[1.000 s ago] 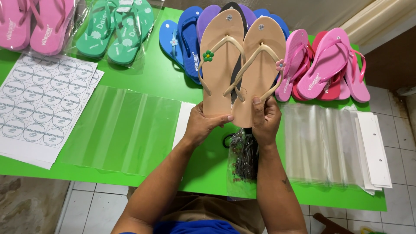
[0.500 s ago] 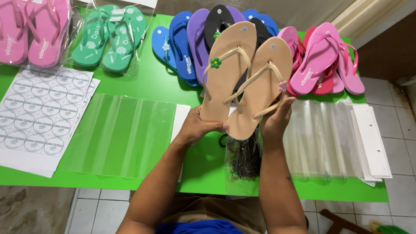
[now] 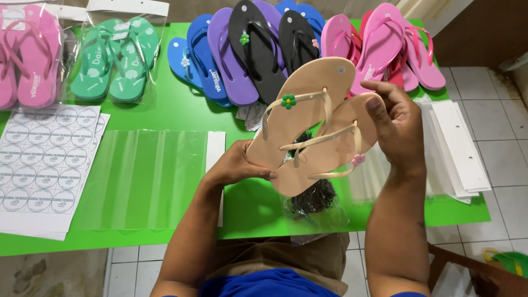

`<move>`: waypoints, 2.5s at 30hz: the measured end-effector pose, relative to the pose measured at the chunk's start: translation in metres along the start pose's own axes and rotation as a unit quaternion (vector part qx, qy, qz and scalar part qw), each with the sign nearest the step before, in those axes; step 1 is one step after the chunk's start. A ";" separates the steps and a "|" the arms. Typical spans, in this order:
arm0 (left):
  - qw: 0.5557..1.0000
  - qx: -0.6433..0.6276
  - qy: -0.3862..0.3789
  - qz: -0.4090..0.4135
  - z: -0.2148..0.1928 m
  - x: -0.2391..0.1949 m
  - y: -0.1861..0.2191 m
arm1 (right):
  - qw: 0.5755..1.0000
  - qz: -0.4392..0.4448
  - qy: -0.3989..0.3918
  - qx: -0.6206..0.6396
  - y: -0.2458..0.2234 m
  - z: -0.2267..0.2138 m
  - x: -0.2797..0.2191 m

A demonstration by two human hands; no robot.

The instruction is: The person assembles a pair of flip-flop sandals by threading black plastic ties through the straps, then places the pair inside a clear plastic bag and applies a white adhesive cardboard header to the top of the bag.

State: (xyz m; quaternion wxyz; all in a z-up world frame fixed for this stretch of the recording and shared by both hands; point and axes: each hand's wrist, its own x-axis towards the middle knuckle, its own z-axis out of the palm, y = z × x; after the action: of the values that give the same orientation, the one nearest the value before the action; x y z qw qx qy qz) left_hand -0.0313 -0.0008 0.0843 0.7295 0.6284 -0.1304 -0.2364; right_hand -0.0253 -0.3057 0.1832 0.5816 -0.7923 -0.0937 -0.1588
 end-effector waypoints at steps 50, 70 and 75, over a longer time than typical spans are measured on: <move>0.733 0.616 0.273 -0.094 -0.013 -0.061 -0.050 | 0.837 0.459 -0.229 -0.190 -0.003 -0.026 -0.161; 0.834 0.495 0.244 -0.023 -0.041 -0.086 -0.039 | 0.971 0.234 -0.041 -0.027 0.006 0.023 -0.090; 0.839 0.473 0.268 0.003 -0.048 -0.086 -0.054 | 0.947 0.293 -0.125 0.046 0.004 0.063 -0.042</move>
State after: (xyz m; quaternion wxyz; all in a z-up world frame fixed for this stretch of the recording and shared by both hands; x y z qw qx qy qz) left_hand -0.0913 0.0792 0.0320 0.3507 0.9355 -0.0280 0.0339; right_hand -0.0541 -0.2454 0.1475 0.6215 -0.7711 0.0631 0.1231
